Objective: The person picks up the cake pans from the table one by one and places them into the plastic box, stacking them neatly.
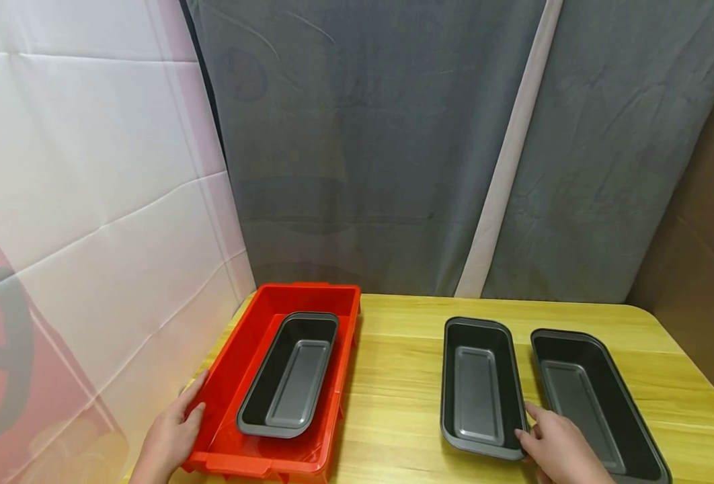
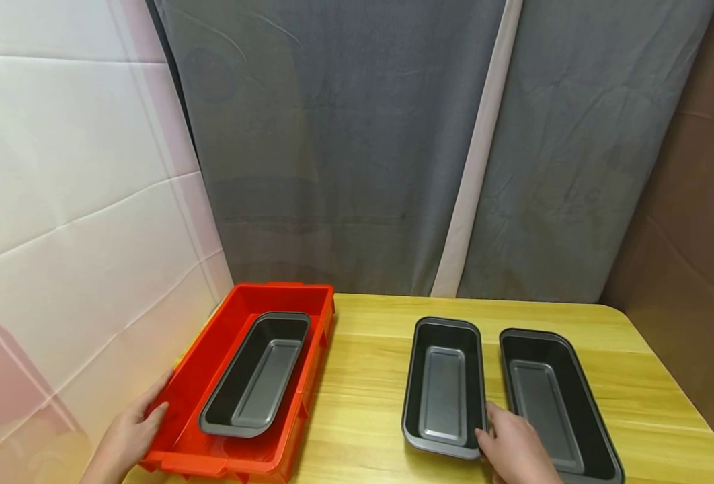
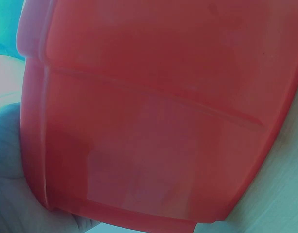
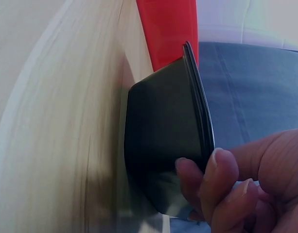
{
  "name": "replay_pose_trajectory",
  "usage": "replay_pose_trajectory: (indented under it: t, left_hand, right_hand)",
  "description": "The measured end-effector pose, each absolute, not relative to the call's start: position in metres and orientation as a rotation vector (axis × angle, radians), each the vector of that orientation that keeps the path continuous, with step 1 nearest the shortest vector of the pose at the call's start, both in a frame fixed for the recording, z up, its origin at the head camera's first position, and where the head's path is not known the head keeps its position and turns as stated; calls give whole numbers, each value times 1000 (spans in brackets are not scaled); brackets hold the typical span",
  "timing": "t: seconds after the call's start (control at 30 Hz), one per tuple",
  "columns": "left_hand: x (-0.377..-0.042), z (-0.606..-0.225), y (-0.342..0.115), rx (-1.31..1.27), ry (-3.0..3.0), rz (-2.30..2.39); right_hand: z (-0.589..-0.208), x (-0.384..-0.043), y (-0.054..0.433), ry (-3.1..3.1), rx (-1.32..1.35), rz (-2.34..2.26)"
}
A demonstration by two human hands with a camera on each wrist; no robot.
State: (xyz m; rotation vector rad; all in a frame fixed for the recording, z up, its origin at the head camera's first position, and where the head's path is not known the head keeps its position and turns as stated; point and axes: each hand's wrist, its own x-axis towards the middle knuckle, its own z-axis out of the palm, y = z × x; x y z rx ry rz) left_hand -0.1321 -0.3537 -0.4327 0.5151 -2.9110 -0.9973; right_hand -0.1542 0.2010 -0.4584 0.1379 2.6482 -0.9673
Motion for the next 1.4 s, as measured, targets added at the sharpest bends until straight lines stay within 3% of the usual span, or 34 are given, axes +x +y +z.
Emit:
replay_pose_trajectory:
  t: [1.4]
  left_hand:
    - [-131, -432, -352, 506, -2899, -1008]
  right_hand:
    - [-446, -144, 201, 2472, 101, -1638]
